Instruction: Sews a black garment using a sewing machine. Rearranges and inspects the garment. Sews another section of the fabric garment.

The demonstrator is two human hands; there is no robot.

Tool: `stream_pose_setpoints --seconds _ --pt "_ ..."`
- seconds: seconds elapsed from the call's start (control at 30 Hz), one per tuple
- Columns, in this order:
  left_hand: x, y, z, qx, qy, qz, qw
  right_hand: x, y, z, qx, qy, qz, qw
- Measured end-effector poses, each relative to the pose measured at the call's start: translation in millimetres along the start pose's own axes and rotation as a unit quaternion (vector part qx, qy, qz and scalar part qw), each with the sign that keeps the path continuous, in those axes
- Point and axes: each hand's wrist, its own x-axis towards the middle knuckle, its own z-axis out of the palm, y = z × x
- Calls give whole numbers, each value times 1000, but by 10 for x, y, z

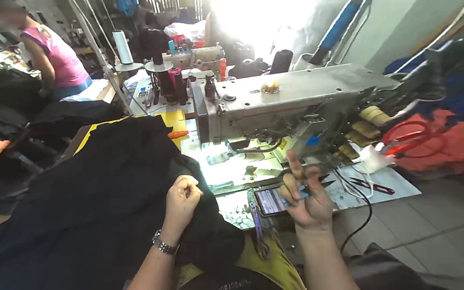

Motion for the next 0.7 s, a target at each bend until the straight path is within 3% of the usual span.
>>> stream_pose_setpoints --seconds 0.1,0.3,0.43,0.7 --pt "-13 9 3 -28 4 -20 999 -27 65 83 1 15 17 1000" --pt "-27 -15 -19 -171 13 -70 983 -12 -39 -125 -169 150 -46 973" --pt "-21 -5 -9 -177 12 -72 982 -26 -301 -319 -225 235 -101 940" --pt "-28 -7 -12 -149 2 -82 985 -450 -1067 -801 -293 282 -134 904"
